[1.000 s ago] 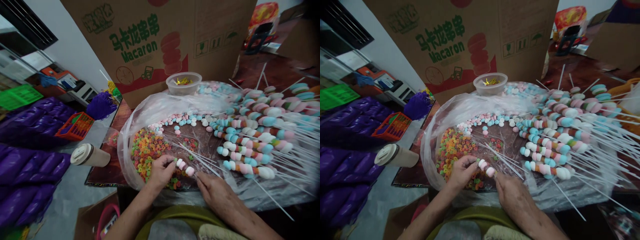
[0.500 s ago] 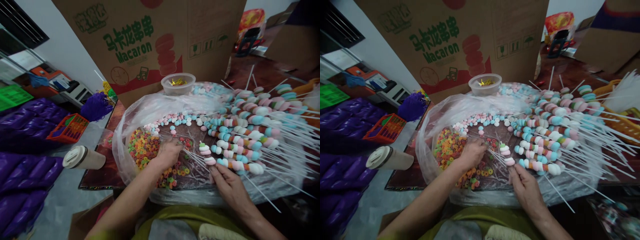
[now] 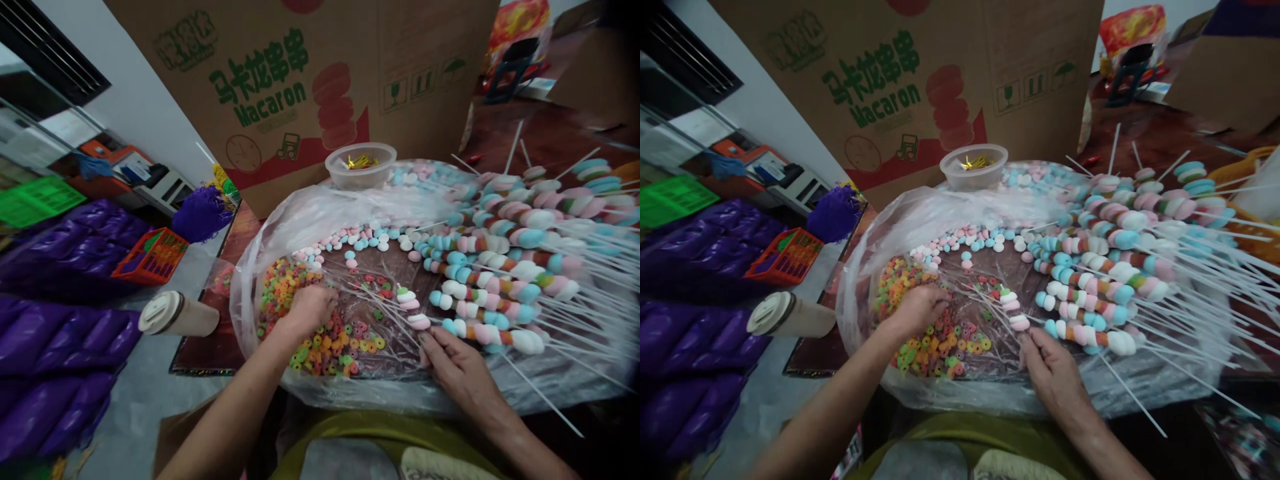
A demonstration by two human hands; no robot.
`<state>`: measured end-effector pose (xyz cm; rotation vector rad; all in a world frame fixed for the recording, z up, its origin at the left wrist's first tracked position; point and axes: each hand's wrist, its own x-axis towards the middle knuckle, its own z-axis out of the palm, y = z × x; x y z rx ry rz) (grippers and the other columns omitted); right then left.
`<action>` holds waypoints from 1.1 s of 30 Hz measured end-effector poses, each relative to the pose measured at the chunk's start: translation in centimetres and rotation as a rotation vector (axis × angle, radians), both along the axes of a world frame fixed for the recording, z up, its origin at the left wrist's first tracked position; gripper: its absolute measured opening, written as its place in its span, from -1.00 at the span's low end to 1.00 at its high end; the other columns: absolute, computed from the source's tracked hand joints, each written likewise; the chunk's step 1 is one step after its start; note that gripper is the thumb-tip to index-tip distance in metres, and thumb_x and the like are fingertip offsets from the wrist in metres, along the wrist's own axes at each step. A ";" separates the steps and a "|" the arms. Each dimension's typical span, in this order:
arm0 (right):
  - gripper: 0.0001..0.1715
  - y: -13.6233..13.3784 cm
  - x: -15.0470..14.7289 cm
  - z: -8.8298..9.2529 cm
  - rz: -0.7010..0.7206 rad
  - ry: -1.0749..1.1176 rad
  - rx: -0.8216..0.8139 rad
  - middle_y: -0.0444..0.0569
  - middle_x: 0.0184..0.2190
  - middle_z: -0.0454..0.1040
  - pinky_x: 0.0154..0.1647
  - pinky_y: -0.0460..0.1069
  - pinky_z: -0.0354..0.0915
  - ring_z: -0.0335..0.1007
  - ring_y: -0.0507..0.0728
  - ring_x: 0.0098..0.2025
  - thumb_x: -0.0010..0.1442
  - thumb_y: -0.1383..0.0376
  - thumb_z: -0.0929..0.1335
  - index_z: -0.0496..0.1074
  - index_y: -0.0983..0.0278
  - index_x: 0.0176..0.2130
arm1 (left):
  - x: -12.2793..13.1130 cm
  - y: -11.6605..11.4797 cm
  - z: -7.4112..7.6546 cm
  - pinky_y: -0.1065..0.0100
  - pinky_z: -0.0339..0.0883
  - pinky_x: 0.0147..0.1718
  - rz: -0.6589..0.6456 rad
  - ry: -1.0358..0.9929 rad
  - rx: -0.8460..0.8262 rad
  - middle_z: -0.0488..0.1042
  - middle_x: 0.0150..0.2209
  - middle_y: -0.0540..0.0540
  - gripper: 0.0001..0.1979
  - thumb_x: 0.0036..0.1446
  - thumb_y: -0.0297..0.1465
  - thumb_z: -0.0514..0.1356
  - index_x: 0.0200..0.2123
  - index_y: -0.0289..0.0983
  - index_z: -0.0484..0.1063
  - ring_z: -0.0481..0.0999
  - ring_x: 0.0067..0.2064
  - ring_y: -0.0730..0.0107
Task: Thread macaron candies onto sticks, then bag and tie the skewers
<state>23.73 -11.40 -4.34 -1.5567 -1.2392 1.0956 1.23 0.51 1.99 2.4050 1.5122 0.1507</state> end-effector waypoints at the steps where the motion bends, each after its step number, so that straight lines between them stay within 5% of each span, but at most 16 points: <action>1: -0.58 0.0 0.0 0.0 0.003 -0.011 0.005 -0.19 -0.72 0.17 -0.68 -0.13 -0.02 0.04 -0.04 -0.66 0.14 0.06 0.20 0.22 0.25 -0.61 | -0.5 -0.9 -0.5 0.33 0.26 -0.40 0.026 0.027 -0.005 0.44 -0.45 -0.09 -0.83 0.02 -0.44 0.09 -0.52 -0.26 0.46 0.42 -0.38 0.30; 5: -0.59 0.0 0.1 -0.2 0.026 -0.053 0.002 -0.18 -0.69 0.20 -0.65 -0.12 0.00 0.08 -0.02 -0.63 0.16 0.08 0.19 0.22 0.24 -0.59 | -1.9 -3.6 -1.4 0.32 0.28 -0.35 0.085 0.070 0.005 0.44 -0.34 -0.14 -0.80 0.07 -0.42 0.04 -0.43 -0.26 0.47 0.41 -0.33 0.30; 9: -0.60 -0.1 0.1 -0.8 0.060 -0.122 0.011 -0.18 -0.66 0.20 -0.57 -0.11 0.05 0.11 -0.01 -0.57 0.18 0.09 0.18 0.20 0.24 -0.58 | -2.1 -3.1 -0.8 0.34 0.28 -0.32 0.049 0.108 -0.030 0.44 -0.37 -0.11 -0.79 0.07 -0.40 0.05 -0.50 -0.23 0.46 0.41 -0.32 0.32; 15: -0.60 0.0 0.0 -1.0 0.078 -0.131 0.032 -0.20 -0.67 0.16 -0.56 -0.10 0.05 0.09 -0.01 -0.59 0.18 0.08 0.17 0.19 0.24 -0.58 | 1.4 -0.4 -0.5 0.24 0.30 -0.36 0.171 0.235 -0.085 0.49 -0.38 -0.17 -0.80 0.01 -0.37 0.07 -0.42 -0.25 0.50 0.46 -0.32 0.15; 19: -0.59 0.1 0.0 -0.8 0.088 -0.142 0.036 -0.19 -0.65 0.19 -0.53 -0.10 0.08 0.12 0.00 -0.57 0.18 0.08 0.17 0.19 0.24 -0.58 | 3.7 -1.6 -1.0 0.29 0.33 -0.33 0.104 0.204 -0.104 0.51 -0.34 -0.11 -0.78 0.04 -0.36 0.06 -0.35 -0.21 0.50 0.47 -0.29 0.22; 23: -0.60 0.2 0.0 -1.0 0.094 -0.146 0.032 -0.19 -0.65 0.19 -0.52 -0.11 0.10 0.12 0.00 -0.56 0.18 0.09 0.18 0.19 0.23 -0.58 | 3.2 -2.6 -1.3 0.42 0.30 -0.20 0.062 0.021 -0.067 0.48 -0.16 0.00 -0.69 0.12 -0.30 0.01 -0.07 -0.09 0.38 0.44 -0.18 0.39; 27: -0.62 0.3 0.0 -1.2 0.102 -0.138 0.035 -0.20 -0.65 0.19 -0.54 -0.11 0.09 0.12 0.00 -0.57 0.17 0.09 0.18 0.20 0.23 -0.57 | 1.5 -1.5 -1.6 0.34 0.32 -0.29 0.313 0.195 -0.057 0.49 -0.25 -0.10 -0.74 0.11 -0.31 0.01 -0.28 -0.19 0.48 0.46 -0.28 0.30; 33: -0.61 0.4 -0.1 -1.2 0.112 -0.133 0.026 -0.19 -0.66 0.19 -0.54 -0.11 0.10 0.12 0.00 -0.58 0.18 0.08 0.16 0.19 0.22 -0.56 | 1.8 -1.3 -2.1 0.40 0.32 -0.30 0.171 0.189 -0.076 0.49 -0.25 -0.06 -0.78 0.08 -0.35 0.04 -0.33 -0.18 0.49 0.46 -0.28 0.36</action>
